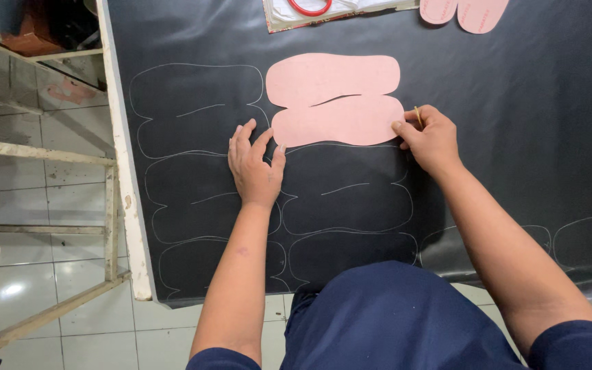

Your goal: The person places a pink insole-shaped template on a black sheet and traces its outline with a small stick. They repeat this process for multiple templates, moving the template to new positions and tracing each one.

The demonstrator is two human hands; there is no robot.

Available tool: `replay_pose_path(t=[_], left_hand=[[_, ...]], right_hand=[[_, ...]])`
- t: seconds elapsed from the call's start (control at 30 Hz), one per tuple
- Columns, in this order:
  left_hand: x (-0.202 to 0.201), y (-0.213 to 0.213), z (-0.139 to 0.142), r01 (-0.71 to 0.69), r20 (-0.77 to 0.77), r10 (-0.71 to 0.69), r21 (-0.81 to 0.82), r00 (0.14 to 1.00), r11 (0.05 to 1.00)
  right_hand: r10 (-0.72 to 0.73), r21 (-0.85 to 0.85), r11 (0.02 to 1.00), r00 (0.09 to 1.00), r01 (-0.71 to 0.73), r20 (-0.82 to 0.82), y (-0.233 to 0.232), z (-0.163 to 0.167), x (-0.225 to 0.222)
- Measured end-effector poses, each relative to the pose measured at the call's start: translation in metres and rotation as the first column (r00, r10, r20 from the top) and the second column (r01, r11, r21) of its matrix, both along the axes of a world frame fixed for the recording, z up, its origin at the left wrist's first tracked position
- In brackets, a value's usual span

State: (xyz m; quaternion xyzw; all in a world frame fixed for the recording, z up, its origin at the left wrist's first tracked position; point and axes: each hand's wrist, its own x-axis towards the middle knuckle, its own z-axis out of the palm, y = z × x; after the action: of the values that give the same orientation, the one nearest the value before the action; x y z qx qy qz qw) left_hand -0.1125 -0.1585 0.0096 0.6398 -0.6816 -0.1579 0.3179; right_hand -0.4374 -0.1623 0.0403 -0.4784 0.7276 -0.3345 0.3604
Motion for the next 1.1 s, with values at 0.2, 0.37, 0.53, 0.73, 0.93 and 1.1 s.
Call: replay_pose_path(t=[0.2, 0.37, 0.53, 0.73, 0.93, 1.1], left_hand=[[-0.008, -0.006, 0.007, -0.031, 0.046, 0.029, 0.048, 0.999, 0.998], [-0.025, -0.008, -0.005, 0.069, 0.181, -0.063, -0.026, 0.982, 0.997], [-0.070, -0.010, -0.005, 0.367, 0.055, -0.373, 0.091, 0.926, 0.926], [-0.123, 0.008, 0.016, 0.399, 0.252, -0.425, 0.150, 0.869, 0.905], [-0.131, 0.007, 0.013, 0.448, 0.268, -0.484, 0.186, 0.833, 0.874], [-0.125, 0.011, 0.011, 0.466, 0.057, -0.481, 0.175, 0.875, 0.867]], right_hand=[[-0.004, 0.026, 1.000, 0.998, 0.006, -0.068, 0.000, 0.005, 0.005], [-0.002, 0.052, 0.999, 0.994, 0.007, -0.106, -0.003, 0.006, 0.006], [0.040, 0.087, 0.996, 0.983, -0.025, -0.178, -0.007, 0.003, 0.001], [0.252, -0.043, 0.927, 0.703, -0.372, -0.665, -0.027, 0.023, 0.007], [0.411, -0.234, 0.807, 0.800, -0.543, -0.437, -0.052, 0.051, 0.077], [0.726, -0.009, 0.653, 0.629, -0.758, -0.277, -0.066, 0.060, 0.125]])
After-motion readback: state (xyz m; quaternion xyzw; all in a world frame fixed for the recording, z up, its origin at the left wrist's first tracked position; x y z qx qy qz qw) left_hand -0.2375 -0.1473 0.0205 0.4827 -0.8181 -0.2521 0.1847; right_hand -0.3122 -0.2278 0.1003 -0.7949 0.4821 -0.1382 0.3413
